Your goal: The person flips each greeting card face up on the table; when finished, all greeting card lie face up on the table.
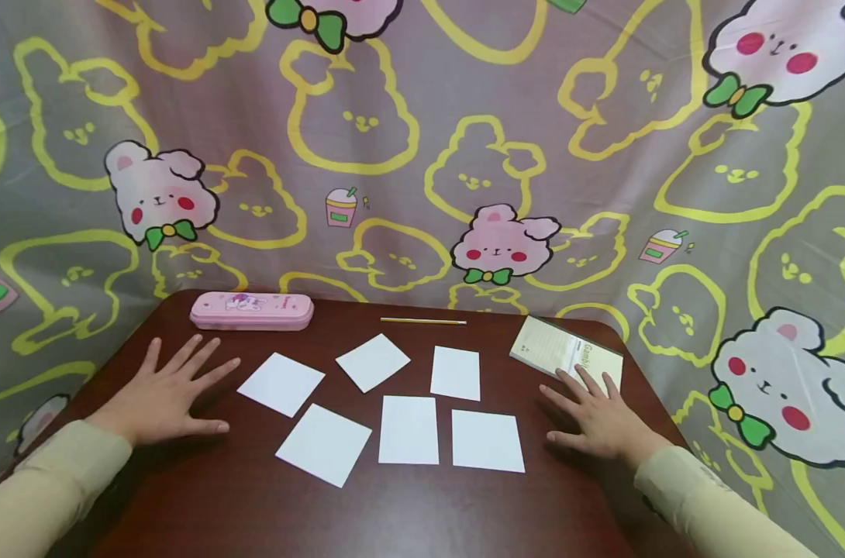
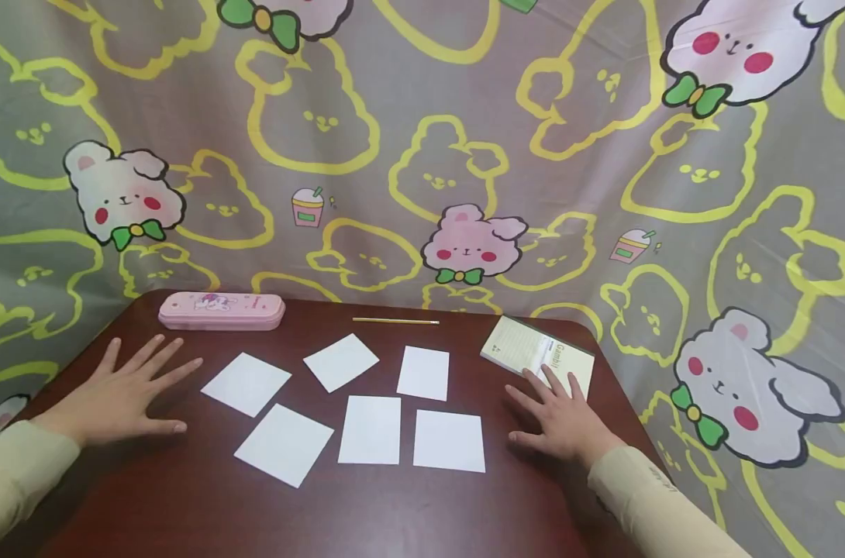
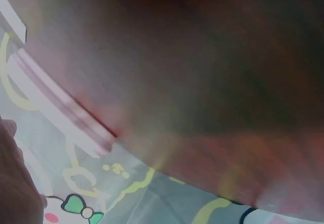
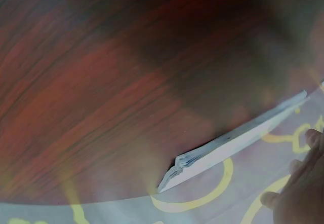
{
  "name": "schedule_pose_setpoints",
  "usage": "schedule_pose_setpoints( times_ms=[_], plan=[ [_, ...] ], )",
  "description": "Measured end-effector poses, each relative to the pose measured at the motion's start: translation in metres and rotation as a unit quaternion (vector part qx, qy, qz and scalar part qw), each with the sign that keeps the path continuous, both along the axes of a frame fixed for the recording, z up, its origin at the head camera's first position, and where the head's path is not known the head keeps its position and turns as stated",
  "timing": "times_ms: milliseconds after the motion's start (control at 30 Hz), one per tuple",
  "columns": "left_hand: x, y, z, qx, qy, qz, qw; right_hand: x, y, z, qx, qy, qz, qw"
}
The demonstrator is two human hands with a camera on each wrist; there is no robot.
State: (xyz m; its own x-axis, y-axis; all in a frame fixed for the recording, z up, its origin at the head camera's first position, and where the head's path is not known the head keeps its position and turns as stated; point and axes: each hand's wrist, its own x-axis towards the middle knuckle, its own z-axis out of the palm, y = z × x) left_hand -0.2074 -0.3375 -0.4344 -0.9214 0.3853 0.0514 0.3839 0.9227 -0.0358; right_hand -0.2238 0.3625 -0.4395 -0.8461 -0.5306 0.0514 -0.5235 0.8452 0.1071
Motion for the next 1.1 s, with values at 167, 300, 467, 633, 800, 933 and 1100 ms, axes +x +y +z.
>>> schedule_pose_setpoints(
  times_ms=[167, 300, 467, 633, 800, 933, 1100],
  plan=[
    [-0.014, 0.011, 0.017, 0.008, 0.010, 0.013, 0.9998, -0.006, -0.008, 0.009, -0.074, -0.027, -0.018, 0.997],
    [-0.032, 0.032, 0.034, 0.024, 0.019, 0.007, 0.9995, -0.014, -0.019, 0.020, -0.201, -0.058, -0.029, 0.977],
    [-0.056, 0.070, 0.052, 0.054, 0.027, -0.029, 0.9977, -0.029, -0.042, 0.030, -0.352, -0.102, -0.062, 0.928],
    [-0.083, 0.121, 0.070, 0.061, 0.043, -0.080, 0.9940, -0.052, -0.069, 0.033, -0.396, -0.133, -0.105, 0.902],
    [-0.097, 0.179, 0.077, 0.052, 0.038, -0.154, 0.9860, -0.076, -0.088, 0.027, -0.447, -0.196, -0.145, 0.860],
    [-0.101, 0.221, 0.069, 0.060, 0.013, -0.193, 0.9792, -0.088, -0.095, 0.021, -0.487, -0.232, -0.178, 0.823],
    [-0.107, 0.262, 0.051, 0.044, -0.028, -0.211, 0.9762, -0.094, -0.098, 0.012, -0.510, -0.275, -0.204, 0.789]
  ],
)
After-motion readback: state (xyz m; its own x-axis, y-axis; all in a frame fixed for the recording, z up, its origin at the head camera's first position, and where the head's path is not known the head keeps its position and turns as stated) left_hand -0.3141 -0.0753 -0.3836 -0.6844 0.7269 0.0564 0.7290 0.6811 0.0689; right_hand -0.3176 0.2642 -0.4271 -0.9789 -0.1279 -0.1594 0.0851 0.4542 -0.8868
